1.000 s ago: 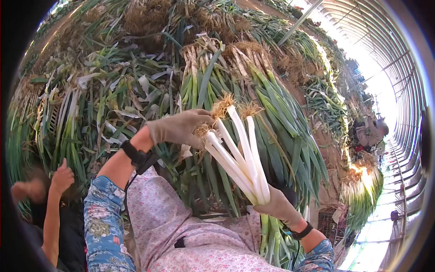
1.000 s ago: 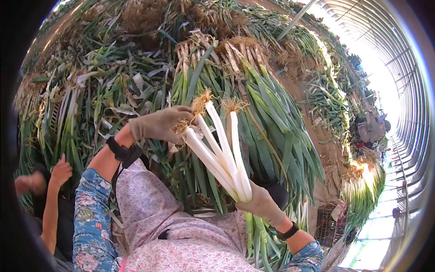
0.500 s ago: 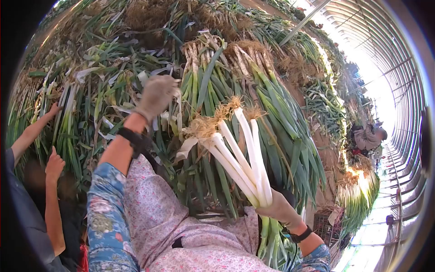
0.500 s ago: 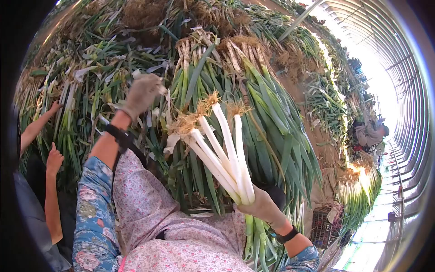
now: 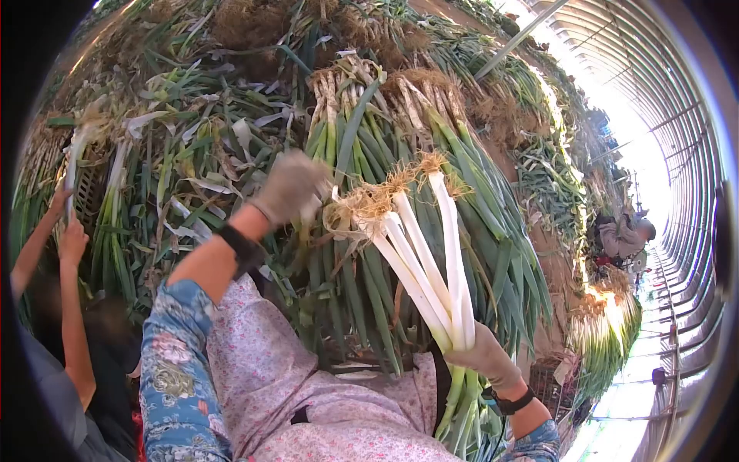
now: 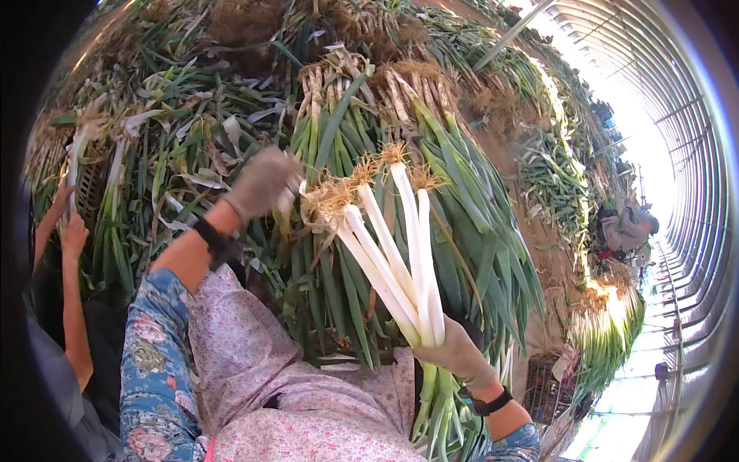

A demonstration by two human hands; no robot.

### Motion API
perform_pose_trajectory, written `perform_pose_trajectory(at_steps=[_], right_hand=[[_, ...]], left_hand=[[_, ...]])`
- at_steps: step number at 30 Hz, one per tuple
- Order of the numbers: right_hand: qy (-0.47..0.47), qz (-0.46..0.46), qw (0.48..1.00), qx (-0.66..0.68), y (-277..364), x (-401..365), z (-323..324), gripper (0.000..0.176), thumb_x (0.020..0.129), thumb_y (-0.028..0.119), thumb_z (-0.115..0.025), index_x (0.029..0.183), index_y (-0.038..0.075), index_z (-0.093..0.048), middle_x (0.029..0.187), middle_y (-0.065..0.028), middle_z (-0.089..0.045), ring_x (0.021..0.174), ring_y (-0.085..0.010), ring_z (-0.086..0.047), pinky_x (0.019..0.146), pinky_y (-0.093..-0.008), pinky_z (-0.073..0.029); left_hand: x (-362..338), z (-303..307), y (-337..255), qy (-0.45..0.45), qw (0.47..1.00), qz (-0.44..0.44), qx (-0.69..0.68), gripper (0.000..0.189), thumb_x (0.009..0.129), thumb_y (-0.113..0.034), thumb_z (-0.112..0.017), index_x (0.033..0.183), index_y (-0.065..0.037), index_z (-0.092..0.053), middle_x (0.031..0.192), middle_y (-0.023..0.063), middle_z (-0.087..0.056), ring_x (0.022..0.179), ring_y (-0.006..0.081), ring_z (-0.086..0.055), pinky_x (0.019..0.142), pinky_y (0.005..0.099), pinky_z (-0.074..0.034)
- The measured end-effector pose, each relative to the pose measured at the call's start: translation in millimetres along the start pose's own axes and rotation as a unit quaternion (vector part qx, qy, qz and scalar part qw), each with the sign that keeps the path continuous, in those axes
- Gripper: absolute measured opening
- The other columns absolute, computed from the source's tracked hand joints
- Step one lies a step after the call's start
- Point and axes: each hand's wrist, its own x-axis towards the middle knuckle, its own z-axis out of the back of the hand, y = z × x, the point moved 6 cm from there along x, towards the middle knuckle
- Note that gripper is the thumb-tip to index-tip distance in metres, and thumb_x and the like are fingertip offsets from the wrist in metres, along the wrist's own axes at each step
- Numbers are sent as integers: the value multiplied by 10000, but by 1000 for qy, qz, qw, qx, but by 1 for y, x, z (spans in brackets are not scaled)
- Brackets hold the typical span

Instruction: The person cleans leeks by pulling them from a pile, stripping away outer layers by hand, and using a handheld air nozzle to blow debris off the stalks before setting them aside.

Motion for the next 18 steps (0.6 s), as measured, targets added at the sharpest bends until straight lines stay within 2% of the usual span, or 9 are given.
perform_pose_trajectory(at_steps=[2, 4, 7, 9, 11, 14, 18], right_hand=[[-2, 17, 1000, -3, -3, 1, 0, 578, 786, 103, -779, 1299, -46, -558, 1058, -46, -656, 908, -95, -610, 821, -268, -526], [-13, 39, 999, -16, -9, 2, -2, 574, 788, 102, -770, 1300, -47, -555, 1052, -50, -657, 898, -101, -613, 814, -274, -528], [2, 24, 999, -26, -2, 11, -10, 589, 778, 107, -765, 1305, -43, -549, 1048, -65, -661, 903, -108, -616, 819, -280, -524], [11, 34, 998, -42, -1, 18, -12, 605, 770, 115, -766, 1312, -38, -545, 1052, -73, -662, 919, -114, -617, 830, -285, -520], [11, 38, 998, -50, 0, 20, -13, 621, 762, 123, -770, 1318, -35, -542, 1060, -81, -665, 936, -122, -618, 851, -291, -514], [1, 46, 997, -55, 3, 18, -14, 644, 751, 134, -782, 1324, -32, -539, 1080, -91, -673, 965, -140, -618, 895, -303, -501], [5, 39, 997, -68, -5, 15, -15, 670, 739, 143, -795, 1332, -30, -535, 1113, -109, -680, 1008, -151, -613, 940, -313, -482]], left_hand=[[-7, 6, 93, -62, 991, 94, -68, 435, 745, -234, -788, 1129, -68, -668, 1136, 151, -676, 1115, 330, -609, 924, 391, -483], [-28, 42, 110, -135, 968, 162, 133, 423, 710, -258, -826, 1064, -74, -685, 1131, 113, -682, 1140, 328, -598, 963, 424, -463], [-32, 83, 32, -205, 973, 0, -106, 428, 700, -338, -834, 1012, -81, -692, 1134, 101, -678, 1148, 306, -595, 989, 415, -444], [-33, 83, -32, -129, 974, -105, -151, 434, 712, -398, -816, 989, -86, -697, 1104, 115, -671, 1126, 297, -593, 1008, 407, -425], [-35, 62, -65, -62, 987, -88, -116, 410, 733, -403, -794, 985, -97, -693, 1039, 110, -659, 1073, 305, -594, 990, 414, -427], [-27, 41, -74, -90, 986, -61, -123, 390, 716, -379, -803, 970, -103, -695, 962, 99, -651, 1014, 313, -597, 960, 422, -434], [-23, 18, -77, -97, 978, -88, -163, 307, 747, -307, -761, 975, -111, -699, 890, 97, -654, 930, 299, -631, 906, 422, -458]])
